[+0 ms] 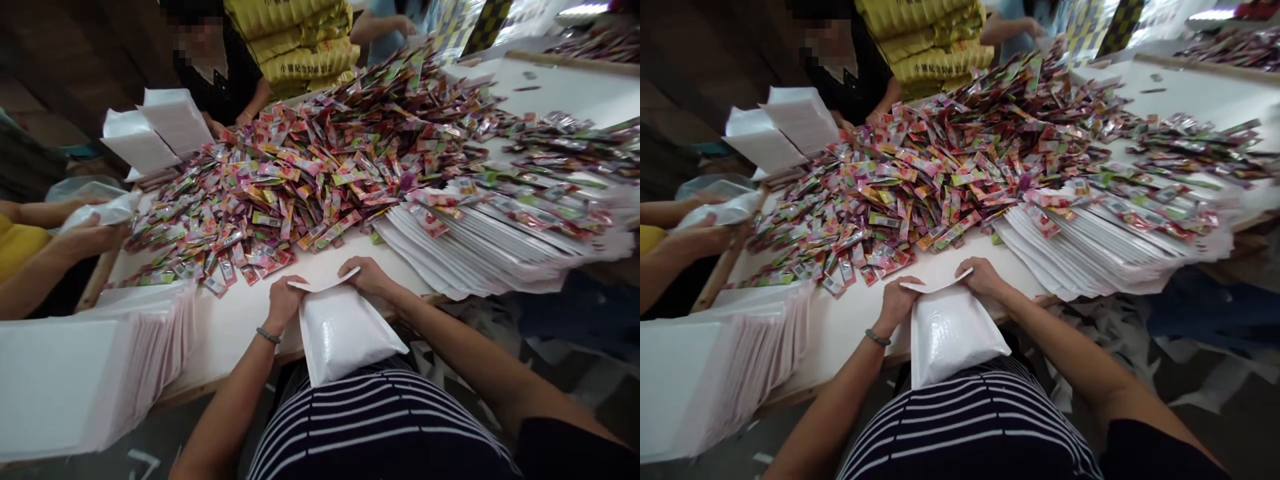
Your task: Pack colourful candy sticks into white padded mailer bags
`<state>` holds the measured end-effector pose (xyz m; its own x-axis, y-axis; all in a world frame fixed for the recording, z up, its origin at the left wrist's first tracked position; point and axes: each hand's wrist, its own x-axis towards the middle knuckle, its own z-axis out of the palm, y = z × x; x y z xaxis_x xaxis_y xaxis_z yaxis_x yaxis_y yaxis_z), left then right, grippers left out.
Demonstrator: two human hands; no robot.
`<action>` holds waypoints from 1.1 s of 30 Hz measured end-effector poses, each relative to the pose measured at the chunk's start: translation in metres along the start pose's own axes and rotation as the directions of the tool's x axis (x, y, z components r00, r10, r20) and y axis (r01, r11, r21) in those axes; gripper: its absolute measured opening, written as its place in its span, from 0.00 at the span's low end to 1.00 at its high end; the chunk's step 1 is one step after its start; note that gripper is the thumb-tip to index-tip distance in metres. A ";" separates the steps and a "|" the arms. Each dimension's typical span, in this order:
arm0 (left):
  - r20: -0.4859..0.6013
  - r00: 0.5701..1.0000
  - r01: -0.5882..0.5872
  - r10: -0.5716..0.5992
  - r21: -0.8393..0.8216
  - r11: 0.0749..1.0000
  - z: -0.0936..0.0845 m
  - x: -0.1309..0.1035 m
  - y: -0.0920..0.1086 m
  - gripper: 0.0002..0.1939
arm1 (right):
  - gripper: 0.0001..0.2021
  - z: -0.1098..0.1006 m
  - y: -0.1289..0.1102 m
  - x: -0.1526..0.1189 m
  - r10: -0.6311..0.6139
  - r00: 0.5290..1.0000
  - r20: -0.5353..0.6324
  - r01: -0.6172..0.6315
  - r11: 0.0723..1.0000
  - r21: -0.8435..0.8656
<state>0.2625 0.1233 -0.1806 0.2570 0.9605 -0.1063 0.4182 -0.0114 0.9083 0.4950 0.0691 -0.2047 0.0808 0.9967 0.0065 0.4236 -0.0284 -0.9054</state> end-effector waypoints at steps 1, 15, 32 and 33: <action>-0.011 0.997 -0.072 0.073 0.048 0.996 -0.002 -0.003 0.000 0.03 | 0.05 -0.004 -0.001 -0.004 -0.080 0.996 -0.031 0.077 0.994 -0.079; 0.279 0.780 -0.622 0.560 0.440 0.647 -0.027 -0.051 0.009 0.14 | 0.11 -0.028 -0.005 -0.048 -0.236 0.970 0.051 0.239 0.915 -0.325; 0.493 0.692 -0.719 0.527 0.533 0.445 -0.028 -0.067 -0.003 0.16 | 0.15 -0.040 -0.016 -0.067 -0.348 0.810 0.472 0.568 0.666 -0.484; 0.476 0.707 -0.706 0.524 0.519 0.482 -0.027 -0.067 -0.003 0.16 | 0.15 -0.042 -0.024 -0.066 -0.360 0.839 0.408 0.532 0.700 -0.477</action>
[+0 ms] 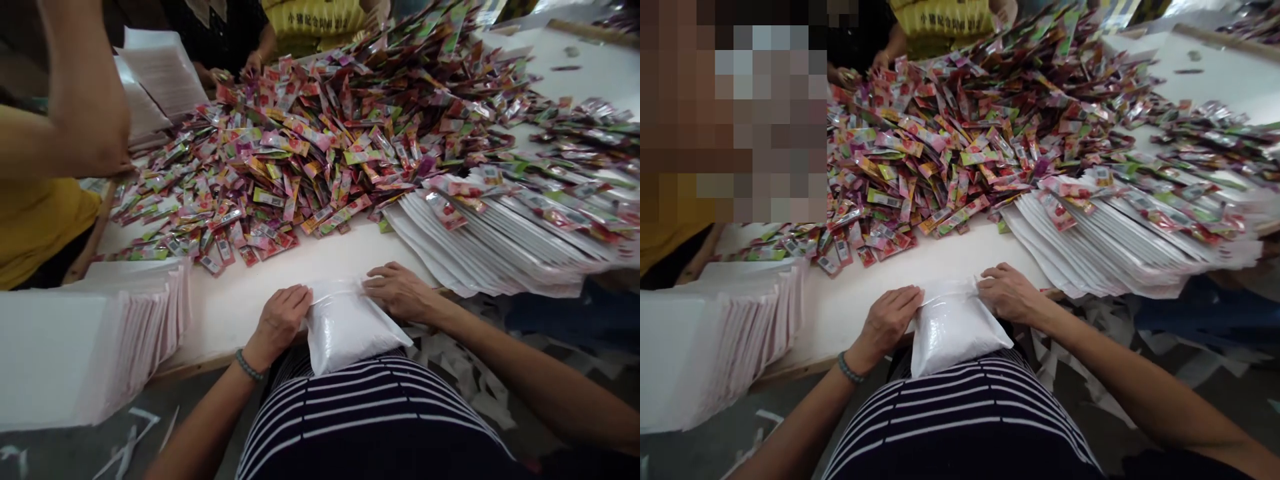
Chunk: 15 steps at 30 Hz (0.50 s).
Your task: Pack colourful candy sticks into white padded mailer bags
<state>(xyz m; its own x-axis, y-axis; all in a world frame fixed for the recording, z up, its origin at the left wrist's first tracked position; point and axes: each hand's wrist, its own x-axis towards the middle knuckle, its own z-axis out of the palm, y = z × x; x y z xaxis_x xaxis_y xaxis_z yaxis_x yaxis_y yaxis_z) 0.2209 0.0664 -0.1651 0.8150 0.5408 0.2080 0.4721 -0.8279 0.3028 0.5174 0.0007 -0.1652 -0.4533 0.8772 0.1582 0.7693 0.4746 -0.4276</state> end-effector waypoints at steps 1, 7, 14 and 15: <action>-0.014 1.000 0.019 -0.020 -0.037 0.999 0.001 0.001 0.001 0.15 | 0.16 -0.005 -0.006 0.006 0.047 0.996 -0.076 -0.044 0.998 0.038; -0.121 0.962 0.239 -0.246 -0.068 0.969 0.000 0.001 0.006 0.13 | 0.22 0.014 -0.056 0.060 0.018 0.999 -0.040 -0.010 0.979 0.203; 0.115 0.599 0.698 -0.793 -0.559 0.447 -0.003 -0.023 0.016 0.31 | 0.21 0.047 -0.059 0.059 -0.137 0.986 0.097 0.127 0.987 0.099; 0.201 0.558 0.694 -0.805 -0.645 0.320 -0.001 -0.025 0.019 0.32 | 0.21 0.045 -0.059 0.057 -0.161 0.980 0.115 0.152 0.985 0.082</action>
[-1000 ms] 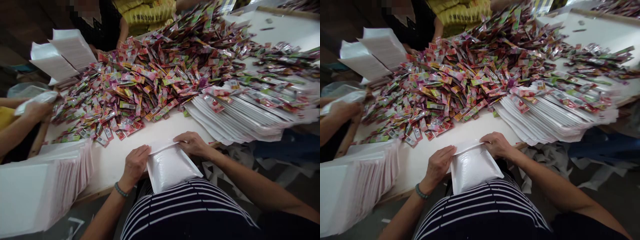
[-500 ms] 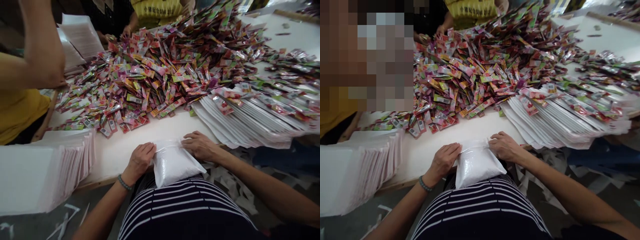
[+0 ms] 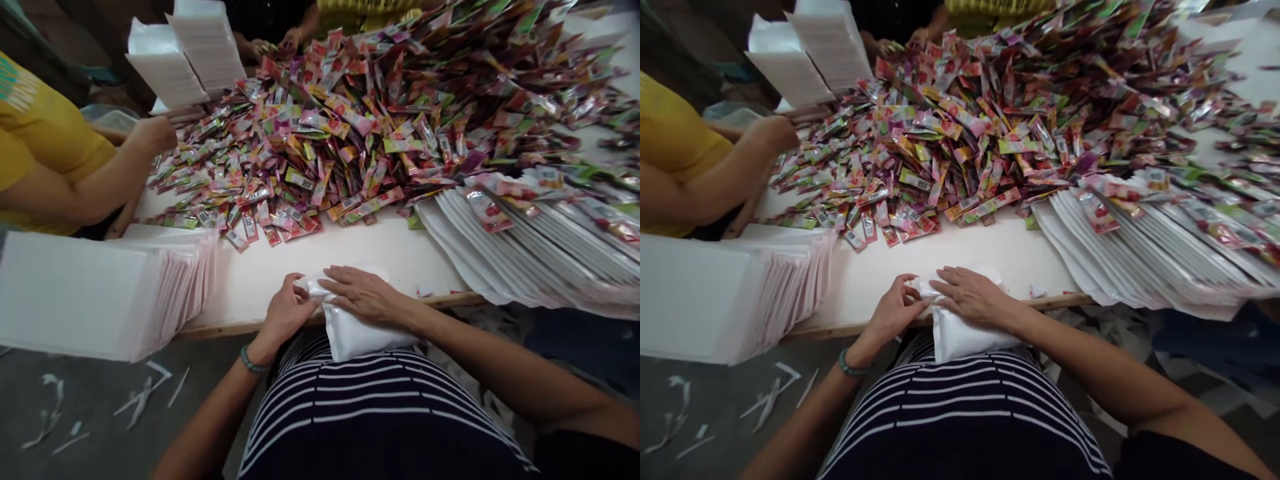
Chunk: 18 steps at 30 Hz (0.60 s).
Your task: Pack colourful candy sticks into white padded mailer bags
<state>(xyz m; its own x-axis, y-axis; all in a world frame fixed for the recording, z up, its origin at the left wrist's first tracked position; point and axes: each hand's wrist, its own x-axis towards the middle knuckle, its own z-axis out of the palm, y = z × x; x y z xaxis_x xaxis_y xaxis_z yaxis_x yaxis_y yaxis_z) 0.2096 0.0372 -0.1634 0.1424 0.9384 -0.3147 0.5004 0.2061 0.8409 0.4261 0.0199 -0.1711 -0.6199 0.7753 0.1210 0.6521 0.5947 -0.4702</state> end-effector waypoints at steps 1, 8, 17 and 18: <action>0.045 0.997 0.061 -0.056 -0.120 0.991 0.003 -0.003 -0.001 0.33 | 0.21 -0.002 -0.002 -0.001 -0.018 1.000 0.023 0.018 1.000 -0.019; 0.054 0.993 0.116 -0.104 -0.322 0.940 0.005 -0.016 -0.005 0.34 | 0.21 -0.011 -0.015 0.007 -0.041 0.993 0.114 0.048 0.997 -0.057; 0.062 0.966 0.257 -0.251 -0.329 0.909 0.010 0.013 0.019 0.29 | 0.25 -0.014 0.020 0.016 0.118 0.981 0.151 -0.162 0.930 0.330; 0.081 0.970 0.242 -0.229 -0.366 0.899 0.014 0.017 0.022 0.31 | 0.26 -0.016 0.019 0.017 0.151 0.976 0.155 -0.194 0.930 0.313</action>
<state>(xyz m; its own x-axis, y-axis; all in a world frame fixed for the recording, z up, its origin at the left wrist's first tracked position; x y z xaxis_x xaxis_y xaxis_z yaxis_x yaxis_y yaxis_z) 0.2348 0.0539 -0.1559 0.0929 0.8409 -0.5332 0.1719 0.5139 0.8404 0.4348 0.0480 -0.1643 -0.5744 0.8138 -0.0886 0.5897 0.3362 -0.7344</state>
